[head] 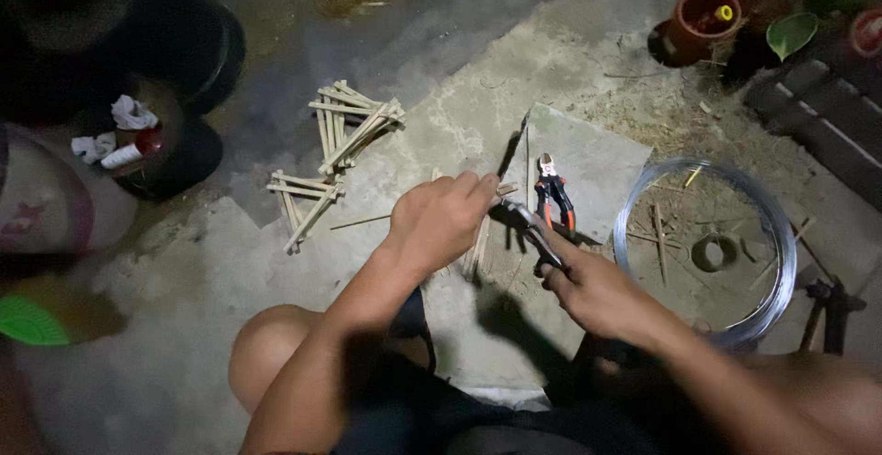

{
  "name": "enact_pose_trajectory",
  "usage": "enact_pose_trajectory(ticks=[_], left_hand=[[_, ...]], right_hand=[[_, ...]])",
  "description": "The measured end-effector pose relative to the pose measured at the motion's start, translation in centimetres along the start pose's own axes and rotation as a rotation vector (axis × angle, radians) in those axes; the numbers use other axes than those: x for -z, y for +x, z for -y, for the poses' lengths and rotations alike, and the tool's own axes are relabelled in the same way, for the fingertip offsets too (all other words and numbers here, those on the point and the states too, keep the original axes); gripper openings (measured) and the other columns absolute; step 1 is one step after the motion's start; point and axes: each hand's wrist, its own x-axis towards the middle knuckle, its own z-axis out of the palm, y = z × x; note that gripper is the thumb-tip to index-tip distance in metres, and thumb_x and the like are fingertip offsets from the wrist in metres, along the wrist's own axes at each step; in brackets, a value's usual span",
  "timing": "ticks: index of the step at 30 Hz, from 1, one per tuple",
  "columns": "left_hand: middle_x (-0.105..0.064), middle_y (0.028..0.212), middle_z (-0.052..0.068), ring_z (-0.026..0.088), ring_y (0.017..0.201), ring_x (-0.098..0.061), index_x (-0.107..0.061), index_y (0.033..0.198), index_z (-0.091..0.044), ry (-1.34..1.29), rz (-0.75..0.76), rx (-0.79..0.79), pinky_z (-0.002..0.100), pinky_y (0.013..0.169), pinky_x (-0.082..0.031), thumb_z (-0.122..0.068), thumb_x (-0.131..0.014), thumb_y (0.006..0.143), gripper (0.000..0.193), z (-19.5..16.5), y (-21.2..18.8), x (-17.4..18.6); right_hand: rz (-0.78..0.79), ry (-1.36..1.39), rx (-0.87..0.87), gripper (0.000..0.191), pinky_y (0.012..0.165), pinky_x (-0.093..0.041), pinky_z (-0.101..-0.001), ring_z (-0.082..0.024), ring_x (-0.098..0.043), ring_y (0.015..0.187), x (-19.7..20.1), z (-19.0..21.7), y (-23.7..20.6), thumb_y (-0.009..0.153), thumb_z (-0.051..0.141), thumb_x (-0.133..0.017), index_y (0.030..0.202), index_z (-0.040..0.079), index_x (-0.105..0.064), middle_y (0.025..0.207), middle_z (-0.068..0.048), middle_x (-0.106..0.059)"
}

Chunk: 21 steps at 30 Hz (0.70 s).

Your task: The person sits on the ground assembling small triangular frames from thin wooden sticks, binding the joints with wire. They cut short lengths of wire from a coil using pliers, twist the wire around stick joints by hand and with pliers, and set completed triangular frames in a growing pile beside them.

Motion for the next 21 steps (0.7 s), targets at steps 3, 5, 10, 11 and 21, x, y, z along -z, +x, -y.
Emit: enact_pose_trajectory(ticks=[3,5,10,11,21], left_hand=[[-0.065,0.085,0.007,0.029,0.072,-0.069,-0.066,0.108,-0.011,0.001,0.046,0.009,0.044,0.059,-0.053,-0.019,-0.066,0.093,0.017,-0.5,0.3,-0.5],[-0.065,0.085,0.008,0.03,0.073,-0.069,-0.066,0.105,-0.011,-0.002,0.061,0.015,0.045,0.059,-0.053,-0.02,-0.065,0.091,0.017,-0.6,0.4,-0.7],[-0.066,0.087,0.009,0.03,0.073,-0.069,-0.066,0.108,-0.01,0.007,0.073,0.022,0.046,0.059,-0.053,-0.017,-0.063,0.092,0.018,-0.9,0.2,-0.8],[-0.066,0.087,0.009,0.031,0.073,-0.069,-0.066,0.108,-0.01,0.006,0.077,0.025,0.046,0.059,-0.054,-0.018,-0.064,0.092,0.018,-0.9,0.2,-0.9],[-0.065,0.084,0.009,0.031,0.072,-0.069,-0.066,0.105,-0.009,0.048,0.11,0.039,0.045,0.057,-0.054,-0.011,-0.062,0.087,0.018,-0.7,0.0,-1.5]], right_hand=[[-0.112,-0.152,0.106,0.076,0.091,-0.051,-0.0452,-0.038,-0.067,0.101,-0.1,-0.3,0.1,0.095,0.027,-0.057,0.162,0.035,-0.022,0.109,-0.025,-0.069],[-0.093,-0.097,0.026,0.075,0.088,-0.053,-0.0438,-0.036,-0.071,0.095,-0.2,-0.3,0.1,0.094,0.028,-0.056,0.161,0.037,-0.022,0.1,-0.023,-0.072],[-0.083,-0.049,0.022,0.071,0.082,-0.053,-0.0451,-0.034,-0.071,0.083,-0.1,0.3,-0.2,0.096,0.029,-0.056,0.16,0.037,-0.025,0.088,-0.023,-0.071],[-0.076,-0.034,0.004,0.07,0.082,-0.053,-0.0448,-0.034,-0.071,0.081,-0.1,0.4,-0.2,0.097,0.03,-0.056,0.16,0.039,-0.026,0.085,-0.022,-0.071],[-0.149,0.027,0.156,0.065,0.072,-0.053,-0.0384,-0.022,-0.067,0.075,-1.2,-2.3,1.3,0.094,0.021,-0.058,0.156,0.027,-0.039,0.084,-0.011,-0.068]])
